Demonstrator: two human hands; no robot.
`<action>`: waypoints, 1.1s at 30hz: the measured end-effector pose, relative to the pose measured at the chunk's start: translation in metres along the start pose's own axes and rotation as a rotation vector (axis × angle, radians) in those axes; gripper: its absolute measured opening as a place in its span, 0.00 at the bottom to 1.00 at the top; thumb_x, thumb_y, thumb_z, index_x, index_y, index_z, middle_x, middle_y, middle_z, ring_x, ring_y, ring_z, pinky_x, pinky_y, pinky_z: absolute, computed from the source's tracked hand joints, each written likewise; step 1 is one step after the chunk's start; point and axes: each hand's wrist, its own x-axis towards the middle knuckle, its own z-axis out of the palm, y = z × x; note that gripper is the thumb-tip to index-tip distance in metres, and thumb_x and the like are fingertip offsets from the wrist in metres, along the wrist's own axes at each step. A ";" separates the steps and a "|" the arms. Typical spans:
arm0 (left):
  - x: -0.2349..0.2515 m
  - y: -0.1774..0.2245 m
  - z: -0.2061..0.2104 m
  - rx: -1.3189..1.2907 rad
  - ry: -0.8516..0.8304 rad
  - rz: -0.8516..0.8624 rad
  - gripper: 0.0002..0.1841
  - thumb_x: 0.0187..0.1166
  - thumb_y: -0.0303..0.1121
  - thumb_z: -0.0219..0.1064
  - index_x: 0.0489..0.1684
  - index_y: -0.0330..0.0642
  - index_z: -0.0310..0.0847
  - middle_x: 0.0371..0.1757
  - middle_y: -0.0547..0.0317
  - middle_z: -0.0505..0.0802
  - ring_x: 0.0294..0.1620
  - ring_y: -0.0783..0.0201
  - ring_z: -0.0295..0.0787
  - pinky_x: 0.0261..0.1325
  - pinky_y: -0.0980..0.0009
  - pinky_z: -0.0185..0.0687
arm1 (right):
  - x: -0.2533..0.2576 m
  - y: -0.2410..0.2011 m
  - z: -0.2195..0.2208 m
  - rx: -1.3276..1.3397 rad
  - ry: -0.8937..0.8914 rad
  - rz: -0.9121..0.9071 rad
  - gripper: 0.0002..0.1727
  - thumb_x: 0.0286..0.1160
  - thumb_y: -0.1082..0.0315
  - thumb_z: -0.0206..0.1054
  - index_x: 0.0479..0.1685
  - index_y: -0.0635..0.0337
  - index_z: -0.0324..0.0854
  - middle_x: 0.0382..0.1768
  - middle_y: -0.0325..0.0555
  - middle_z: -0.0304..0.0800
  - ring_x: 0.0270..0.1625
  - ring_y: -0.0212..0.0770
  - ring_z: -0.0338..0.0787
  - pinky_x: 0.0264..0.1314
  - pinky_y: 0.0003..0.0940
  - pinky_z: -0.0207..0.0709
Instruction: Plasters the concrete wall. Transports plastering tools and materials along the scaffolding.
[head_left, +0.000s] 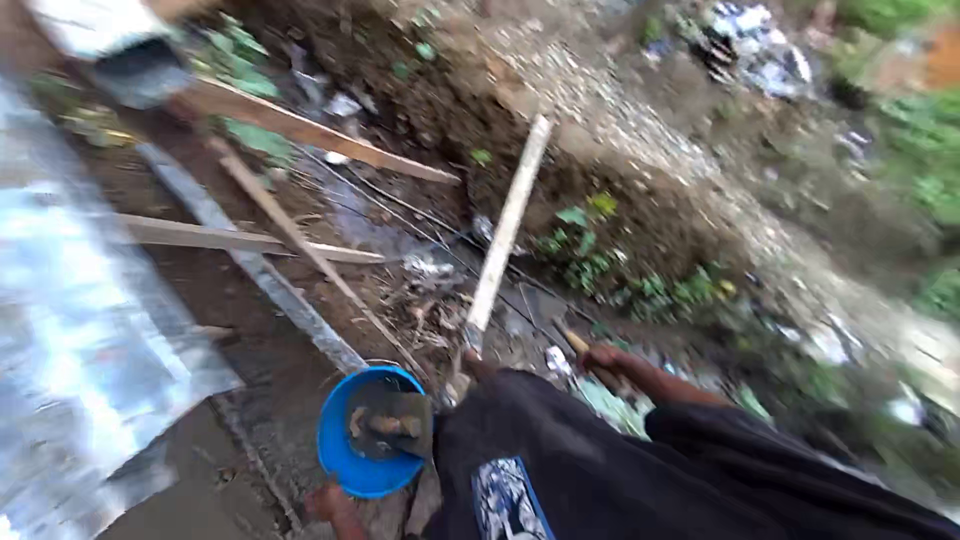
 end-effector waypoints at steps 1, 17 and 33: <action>-0.004 0.015 -0.012 0.069 0.000 0.055 0.26 0.84 0.38 0.65 0.71 0.23 0.73 0.69 0.23 0.82 0.72 0.30 0.78 0.73 0.36 0.74 | 0.000 0.021 -0.003 0.075 0.035 0.043 0.21 0.76 0.70 0.67 0.66 0.67 0.76 0.44 0.52 0.86 0.39 0.42 0.85 0.47 0.43 0.81; -0.069 0.186 -0.049 0.349 -0.600 0.327 0.15 0.88 0.36 0.63 0.40 0.28 0.80 0.30 0.52 0.84 0.22 0.67 0.78 0.29 0.67 0.81 | 0.051 0.022 -0.068 0.100 -0.090 0.274 0.06 0.82 0.71 0.58 0.49 0.64 0.77 0.30 0.40 0.81 0.27 0.31 0.81 0.36 0.29 0.80; -0.162 0.186 0.005 0.479 -0.368 -0.025 0.33 0.92 0.56 0.51 0.34 0.29 0.83 0.23 0.53 0.84 0.19 0.64 0.72 0.28 0.63 0.72 | 0.126 -0.065 -0.180 0.434 -0.164 0.079 0.15 0.78 0.73 0.63 0.62 0.66 0.75 0.32 0.45 0.83 0.28 0.35 0.83 0.34 0.31 0.81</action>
